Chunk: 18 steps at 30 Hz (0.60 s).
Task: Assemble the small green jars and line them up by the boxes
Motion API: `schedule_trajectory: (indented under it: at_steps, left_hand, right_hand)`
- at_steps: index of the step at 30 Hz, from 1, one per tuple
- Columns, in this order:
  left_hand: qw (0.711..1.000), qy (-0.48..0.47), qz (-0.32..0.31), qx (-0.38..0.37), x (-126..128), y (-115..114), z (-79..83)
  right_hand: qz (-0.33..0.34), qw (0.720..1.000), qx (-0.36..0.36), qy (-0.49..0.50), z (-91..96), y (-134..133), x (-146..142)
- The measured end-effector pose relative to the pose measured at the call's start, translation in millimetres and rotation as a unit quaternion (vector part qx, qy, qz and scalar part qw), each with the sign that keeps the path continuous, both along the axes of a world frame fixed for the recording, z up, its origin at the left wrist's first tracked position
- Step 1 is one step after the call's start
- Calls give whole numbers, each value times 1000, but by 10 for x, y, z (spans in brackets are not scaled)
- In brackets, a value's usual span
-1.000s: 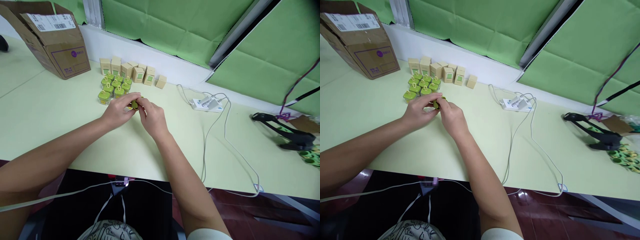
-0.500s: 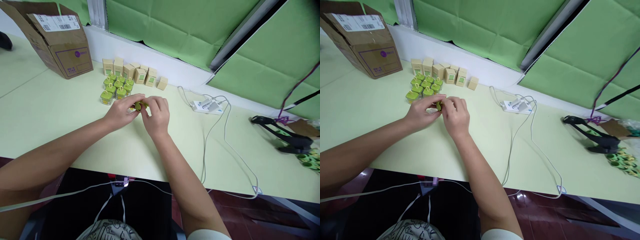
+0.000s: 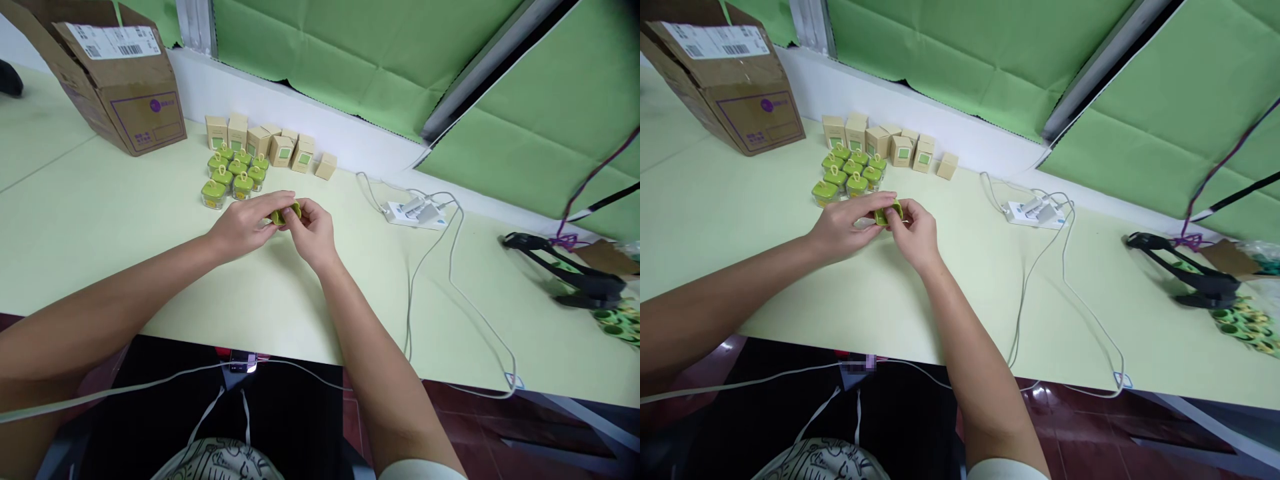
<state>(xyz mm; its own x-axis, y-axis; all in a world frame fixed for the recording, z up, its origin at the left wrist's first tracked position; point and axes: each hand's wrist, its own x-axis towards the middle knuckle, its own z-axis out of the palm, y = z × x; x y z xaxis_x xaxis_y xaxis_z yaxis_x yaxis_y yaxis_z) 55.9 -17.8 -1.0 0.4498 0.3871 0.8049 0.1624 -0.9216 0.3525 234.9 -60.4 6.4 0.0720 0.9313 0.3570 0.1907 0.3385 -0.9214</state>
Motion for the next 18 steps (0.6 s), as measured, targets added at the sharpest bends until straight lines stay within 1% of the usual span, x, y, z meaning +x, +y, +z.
schedule_trajectory:
  at_steps: [3, 6, 9, 13, 18]
  left_hand:
    - [1000, 7, 7, -15, 3, -16, 13]
    - [1000, 23, 17, -10, 16, -31, 50]
    - [999, 41, 19, -1, 16, -29, 87]
    - [999, 46, 15, -6, -3, -4, 103]
    - [1000, 30, 2, -3, -15, 4, 97]
  right_hand:
    - [-11, 1000, -6, -14, 0, -7, -4]
    - [-10, 1000, -13, -4, 12, 0, 2]
    - [6, 1000, -18, 13, 38, 4, 13]
    - [39, 997, -36, 51, 80, -5, 27]
    - [43, 995, -55, 65, 121, -27, 34]
